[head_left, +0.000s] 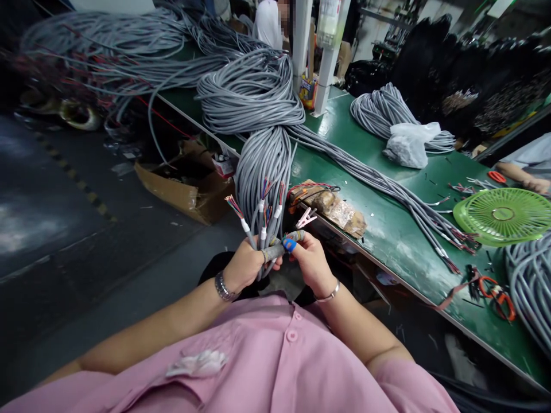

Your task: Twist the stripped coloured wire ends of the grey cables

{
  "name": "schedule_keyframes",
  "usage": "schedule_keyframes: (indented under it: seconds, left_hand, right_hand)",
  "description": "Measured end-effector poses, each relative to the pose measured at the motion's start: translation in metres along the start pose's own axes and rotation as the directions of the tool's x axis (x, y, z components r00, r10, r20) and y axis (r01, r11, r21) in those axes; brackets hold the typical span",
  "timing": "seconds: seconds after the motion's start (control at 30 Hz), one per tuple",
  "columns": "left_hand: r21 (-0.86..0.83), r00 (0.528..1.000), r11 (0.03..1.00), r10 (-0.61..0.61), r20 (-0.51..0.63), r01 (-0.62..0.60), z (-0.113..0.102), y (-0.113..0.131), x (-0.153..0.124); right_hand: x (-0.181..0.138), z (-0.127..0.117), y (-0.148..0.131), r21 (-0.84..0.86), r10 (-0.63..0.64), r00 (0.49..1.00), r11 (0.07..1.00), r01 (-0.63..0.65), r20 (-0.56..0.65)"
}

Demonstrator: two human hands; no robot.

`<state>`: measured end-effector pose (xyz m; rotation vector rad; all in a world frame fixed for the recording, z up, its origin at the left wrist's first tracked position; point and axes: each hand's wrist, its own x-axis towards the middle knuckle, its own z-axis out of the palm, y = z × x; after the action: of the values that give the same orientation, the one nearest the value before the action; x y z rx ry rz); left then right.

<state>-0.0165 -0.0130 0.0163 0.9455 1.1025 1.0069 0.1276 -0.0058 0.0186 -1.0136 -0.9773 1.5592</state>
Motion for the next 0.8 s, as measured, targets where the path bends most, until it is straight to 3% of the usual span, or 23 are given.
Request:
schedule_keyframes:
  seconds: [0.2, 0.5, 0.8]
  left_hand:
    - [-0.047, 0.997, 0.998, 0.024, -0.079, -0.028, 0.005, 0.0, -0.001]
    - [-0.111, 0.995, 0.993, 0.039, -0.094, -0.049, 0.002, -0.008, 0.001]
    - [-0.174, 0.995, 0.985, -0.007, -0.095, -0.01, 0.004, 0.001, 0.002]
  right_hand:
    - [-0.001, -0.001, 0.013, 0.089, 0.034, 0.995, 0.996, -0.026, -0.098]
    - [-0.002, -0.002, 0.018, 0.106, 0.006, 0.994, 0.994, 0.006, -0.112]
    - [-0.006, -0.002, 0.014, 0.09, 0.01, 0.997, 0.996, -0.003, -0.075]
